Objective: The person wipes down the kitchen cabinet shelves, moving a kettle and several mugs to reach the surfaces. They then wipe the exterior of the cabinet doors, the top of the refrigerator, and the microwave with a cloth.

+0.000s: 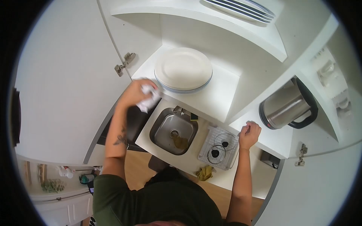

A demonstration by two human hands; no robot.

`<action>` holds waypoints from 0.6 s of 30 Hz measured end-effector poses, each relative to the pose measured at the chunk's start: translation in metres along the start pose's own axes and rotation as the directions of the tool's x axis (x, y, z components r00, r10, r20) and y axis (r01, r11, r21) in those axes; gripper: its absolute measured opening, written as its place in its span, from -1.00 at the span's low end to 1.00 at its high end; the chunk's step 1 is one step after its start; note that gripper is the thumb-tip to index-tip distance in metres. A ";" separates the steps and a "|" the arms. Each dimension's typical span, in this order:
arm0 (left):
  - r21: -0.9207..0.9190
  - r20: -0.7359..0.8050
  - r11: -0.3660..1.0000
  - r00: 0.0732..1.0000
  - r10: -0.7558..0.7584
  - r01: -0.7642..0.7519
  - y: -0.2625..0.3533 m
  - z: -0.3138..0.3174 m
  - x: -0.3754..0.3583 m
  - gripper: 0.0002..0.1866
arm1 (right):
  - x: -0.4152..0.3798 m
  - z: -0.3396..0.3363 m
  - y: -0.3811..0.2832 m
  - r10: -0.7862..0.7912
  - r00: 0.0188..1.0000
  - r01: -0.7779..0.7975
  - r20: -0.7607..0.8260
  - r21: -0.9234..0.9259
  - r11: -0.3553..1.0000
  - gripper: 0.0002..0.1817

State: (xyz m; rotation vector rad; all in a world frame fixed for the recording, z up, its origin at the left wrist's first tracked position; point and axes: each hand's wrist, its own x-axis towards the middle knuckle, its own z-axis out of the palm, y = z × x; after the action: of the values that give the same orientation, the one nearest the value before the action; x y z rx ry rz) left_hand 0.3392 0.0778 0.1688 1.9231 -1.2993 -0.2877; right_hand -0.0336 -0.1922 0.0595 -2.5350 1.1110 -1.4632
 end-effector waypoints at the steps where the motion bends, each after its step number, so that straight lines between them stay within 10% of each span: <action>1: 0.103 -0.140 0.992 0.988 -0.061 0.076 -0.013 -0.012 0.014 -0.73 | 0.000 0.000 0.000 -0.003 1.000 0.003 0.005 0.003 1.000 -0.89; 6: 0.455 -0.531 0.889 0.819 0.217 0.060 -0.065 -0.022 0.131 -0.72 | -0.003 0.003 0.005 -0.042 0.999 0.043 0.035 -0.036 0.998 -0.86; 11: 0.618 -0.313 0.765 0.835 0.452 -0.182 -0.139 0.012 0.227 -0.75 | -0.004 0.003 0.007 -0.047 0.998 0.051 0.050 -0.074 0.996 -0.85; 18: 0.458 0.053 0.800 0.910 0.411 -0.388 -0.170 0.021 0.273 -0.68 | -0.006 0.005 0.009 -0.050 0.996 0.061 0.070 -0.162 0.985 -0.90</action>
State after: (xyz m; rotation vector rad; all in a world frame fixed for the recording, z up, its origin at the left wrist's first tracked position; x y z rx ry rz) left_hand 0.5672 -0.1381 0.0966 1.9417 -1.8219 0.3141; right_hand -0.0364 -0.1969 0.0495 -2.7225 1.2078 -1.3417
